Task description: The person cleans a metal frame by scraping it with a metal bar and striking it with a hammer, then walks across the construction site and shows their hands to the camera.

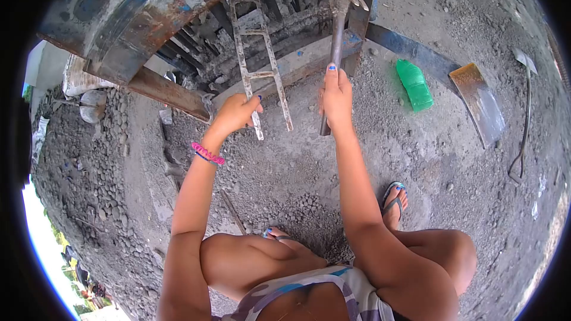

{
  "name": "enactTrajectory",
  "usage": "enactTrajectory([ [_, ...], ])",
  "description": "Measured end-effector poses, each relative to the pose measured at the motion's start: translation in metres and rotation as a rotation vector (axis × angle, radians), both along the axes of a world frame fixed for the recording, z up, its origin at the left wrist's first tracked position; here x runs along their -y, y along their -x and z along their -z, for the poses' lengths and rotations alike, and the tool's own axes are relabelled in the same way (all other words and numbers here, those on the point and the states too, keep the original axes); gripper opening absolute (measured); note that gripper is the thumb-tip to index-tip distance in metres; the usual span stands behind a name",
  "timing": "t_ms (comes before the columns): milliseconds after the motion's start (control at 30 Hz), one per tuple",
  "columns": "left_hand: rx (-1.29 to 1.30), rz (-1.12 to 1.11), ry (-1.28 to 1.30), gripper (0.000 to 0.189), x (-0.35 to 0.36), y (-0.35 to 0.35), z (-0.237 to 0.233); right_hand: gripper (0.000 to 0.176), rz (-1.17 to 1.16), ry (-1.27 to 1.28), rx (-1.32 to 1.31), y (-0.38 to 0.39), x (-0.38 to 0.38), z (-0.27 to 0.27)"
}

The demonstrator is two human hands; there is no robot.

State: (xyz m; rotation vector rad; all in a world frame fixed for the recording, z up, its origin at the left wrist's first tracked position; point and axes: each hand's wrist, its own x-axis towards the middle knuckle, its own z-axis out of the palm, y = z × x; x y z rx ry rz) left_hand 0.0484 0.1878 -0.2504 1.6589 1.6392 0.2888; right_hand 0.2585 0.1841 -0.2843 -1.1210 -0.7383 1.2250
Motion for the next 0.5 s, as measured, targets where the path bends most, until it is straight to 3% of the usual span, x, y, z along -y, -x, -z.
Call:
enactTrajectory([
  [100,0.517,-0.131,0.014,0.037,0.006,0.0,0.011,0.031,0.092,-0.119,-0.082,0.009,0.033,-0.008],
  [200,0.605,-0.121,-0.194,0.031,0.015,0.004,0.005,0.03,0.143,-0.254,-0.103,0.017,0.045,-0.013],
  [300,0.919,-0.317,0.037,0.03,0.027,-0.008,-0.023,0.03,0.137,-0.296,-0.123,0.018,0.046,-0.026],
  [500,0.739,-0.286,-0.023,0.029,0.042,-0.021,-0.033,0.031,0.065,-0.295,-0.327,0.018,0.065,-0.036],
])
